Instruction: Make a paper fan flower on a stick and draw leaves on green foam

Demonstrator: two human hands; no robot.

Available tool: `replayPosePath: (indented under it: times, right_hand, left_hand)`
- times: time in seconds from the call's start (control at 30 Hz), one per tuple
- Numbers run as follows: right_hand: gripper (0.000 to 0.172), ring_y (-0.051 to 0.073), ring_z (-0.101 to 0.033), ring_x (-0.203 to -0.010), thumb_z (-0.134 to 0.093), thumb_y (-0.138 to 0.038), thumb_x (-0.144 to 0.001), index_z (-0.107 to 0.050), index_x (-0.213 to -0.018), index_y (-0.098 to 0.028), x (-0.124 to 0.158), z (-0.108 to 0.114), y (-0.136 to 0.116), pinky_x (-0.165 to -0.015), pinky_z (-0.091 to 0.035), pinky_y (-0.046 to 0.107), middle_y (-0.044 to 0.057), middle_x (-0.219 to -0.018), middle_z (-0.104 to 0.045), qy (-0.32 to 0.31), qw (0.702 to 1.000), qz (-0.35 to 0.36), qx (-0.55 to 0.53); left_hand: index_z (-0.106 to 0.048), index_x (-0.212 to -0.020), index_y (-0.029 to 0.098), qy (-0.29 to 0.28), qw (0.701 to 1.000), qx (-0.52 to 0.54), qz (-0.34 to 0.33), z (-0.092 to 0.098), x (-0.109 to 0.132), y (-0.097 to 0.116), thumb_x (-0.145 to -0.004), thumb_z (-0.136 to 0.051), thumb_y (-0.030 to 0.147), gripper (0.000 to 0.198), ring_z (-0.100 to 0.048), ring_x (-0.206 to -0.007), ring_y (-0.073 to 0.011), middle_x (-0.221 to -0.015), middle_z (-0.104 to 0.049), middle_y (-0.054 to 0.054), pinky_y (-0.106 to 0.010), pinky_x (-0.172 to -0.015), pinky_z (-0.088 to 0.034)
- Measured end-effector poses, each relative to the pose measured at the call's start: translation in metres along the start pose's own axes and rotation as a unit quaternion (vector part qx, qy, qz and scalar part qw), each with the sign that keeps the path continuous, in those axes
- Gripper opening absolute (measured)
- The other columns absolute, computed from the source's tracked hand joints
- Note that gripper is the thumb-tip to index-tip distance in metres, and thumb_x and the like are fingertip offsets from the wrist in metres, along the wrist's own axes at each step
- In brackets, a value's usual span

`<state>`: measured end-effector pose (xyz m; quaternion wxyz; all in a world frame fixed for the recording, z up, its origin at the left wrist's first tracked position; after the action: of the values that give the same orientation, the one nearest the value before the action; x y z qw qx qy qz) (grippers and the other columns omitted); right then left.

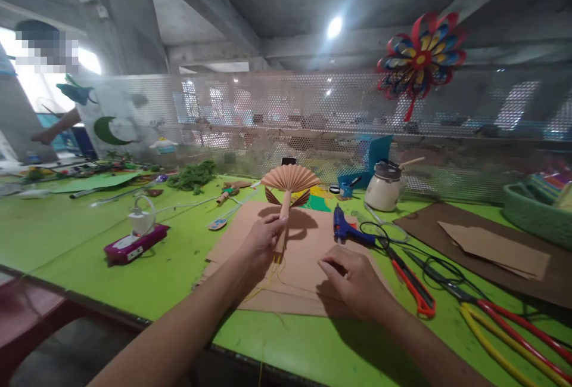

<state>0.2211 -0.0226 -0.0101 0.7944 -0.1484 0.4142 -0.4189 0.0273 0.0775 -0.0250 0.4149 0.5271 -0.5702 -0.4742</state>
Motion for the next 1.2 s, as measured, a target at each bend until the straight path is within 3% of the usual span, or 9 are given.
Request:
replayPosePath:
  times: [0.2,0.33,0.53,0.63,0.8,0.93,1.07,1.13,1.2]
  right_hand:
    - [0.018,0.016,-0.057,-0.067,-0.052,-0.016,-0.089,-0.062,-0.074,-0.017,0.002,-0.005,0.000,-0.063,-0.039,0.027,0.004,-0.071,-0.064,-0.015,1.000,0.002,-0.001]
    - [0.018,0.016,-0.057,-0.067,-0.052,-0.017,-0.089,-0.062,-0.073,-0.017,0.003,-0.006,-0.001,-0.063,-0.040,0.028,0.003,-0.071,-0.063,-0.012,1.000,0.002,-0.010]
    - [0.019,0.019,-0.056,-0.072,-0.053,-0.024,-0.089,-0.063,-0.075,-0.018,-0.001,0.003,-0.001,-0.067,-0.042,0.032,0.005,-0.074,-0.061,0.047,0.997,-0.038,-0.040]
    - [0.017,0.021,-0.060,-0.083,-0.054,-0.029,-0.089,-0.065,-0.090,-0.017,-0.003,0.005,0.002,-0.069,-0.048,0.033,0.009,-0.090,-0.065,0.066,0.992,-0.070,-0.082]
    - [0.052,0.025,-0.059,-0.110,-0.062,-0.037,-0.086,-0.049,-0.133,-0.019,-0.008,-0.003,0.004,-0.079,-0.054,0.037,0.016,-0.125,-0.059,0.056,0.971,-0.115,-0.202]
    - [0.078,0.025,-0.052,-0.120,-0.079,-0.036,-0.071,-0.043,-0.139,-0.027,-0.011,-0.016,-0.007,-0.092,-0.050,0.038,0.012,-0.135,-0.051,-0.003,0.893,-0.117,-0.435]
    - [0.076,0.018,-0.066,-0.083,-0.085,-0.038,-0.064,-0.050,-0.131,-0.026,-0.005,-0.027,-0.020,-0.072,-0.053,0.031,0.005,-0.100,-0.067,-0.139,0.810,-0.123,-0.557]
    - [0.064,0.012,-0.060,-0.053,-0.083,-0.040,-0.066,-0.058,-0.122,-0.019,0.002,-0.032,-0.020,-0.052,-0.048,0.024,0.002,-0.075,-0.068,-0.215,0.793,-0.166,-0.545]
    - [0.049,0.008,-0.053,-0.041,-0.079,-0.045,-0.071,-0.067,-0.106,-0.012,0.007,-0.034,-0.019,-0.044,-0.041,0.020,0.000,-0.062,-0.064,-0.252,0.796,-0.195,-0.515]
  left_hand:
    - [-0.058,-0.117,0.015,-0.023,0.999,0.042,-0.011,-0.003,0.003,0.005,-0.093,-0.059,0.032,0.030,-0.063,-0.097,-0.0211,-0.116,-0.061,-0.009,-0.040,-0.081,-0.055]
    - [-0.061,-0.108,0.014,-0.032,0.997,0.072,-0.005,-0.004,0.004,0.010,-0.092,-0.060,0.029,0.022,-0.063,-0.079,-0.0150,-0.099,-0.064,-0.005,-0.031,-0.068,-0.055]
    - [-0.066,-0.093,0.014,-0.086,0.992,0.089,-0.001,-0.017,0.018,0.020,-0.084,-0.070,0.031,0.020,-0.065,-0.067,-0.0151,-0.079,-0.068,-0.007,-0.022,-0.056,-0.051]
    - [-0.067,-0.091,0.013,-0.125,0.989,0.083,-0.003,-0.024,0.028,0.026,-0.080,-0.074,0.033,0.024,-0.067,-0.068,-0.0165,-0.080,-0.070,-0.009,-0.022,-0.058,-0.052]
    - [-0.066,-0.089,0.014,-0.189,0.978,0.087,-0.006,-0.034,0.040,0.034,-0.077,-0.077,0.039,0.030,-0.068,-0.072,-0.0187,-0.082,-0.072,-0.011,-0.026,-0.067,-0.055]
    - [-0.065,-0.094,0.014,-0.235,0.968,0.090,0.013,-0.041,0.047,0.040,-0.078,-0.076,0.038,0.030,-0.069,-0.071,-0.0199,-0.083,-0.071,-0.011,-0.030,-0.069,-0.057]
    - [-0.062,-0.093,0.015,-0.251,0.964,0.086,0.015,-0.043,0.055,0.061,-0.082,-0.071,0.040,0.028,-0.070,-0.068,-0.0207,-0.082,-0.071,-0.010,-0.031,-0.065,-0.057]
    - [-0.061,-0.093,0.015,-0.240,0.969,0.063,-0.017,-0.041,0.056,0.079,-0.084,-0.069,0.038,0.026,-0.071,-0.071,-0.0231,-0.080,-0.071,-0.010,-0.033,-0.066,-0.058]
    - [-0.060,-0.091,0.014,-0.186,0.978,0.045,-0.081,-0.035,0.054,0.096,-0.084,-0.069,0.032,0.021,-0.071,-0.073,-0.0233,-0.078,-0.072,-0.010,-0.036,-0.074,-0.058]
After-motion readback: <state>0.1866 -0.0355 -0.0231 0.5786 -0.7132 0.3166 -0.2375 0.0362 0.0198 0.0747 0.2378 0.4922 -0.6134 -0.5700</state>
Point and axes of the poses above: each hand's wrist, its own x-axis away from the middle knuckle, its own z-axis out of the back of the hand, y = z × x, the point moved 2 cm from there along -x, towards the middle knuckle
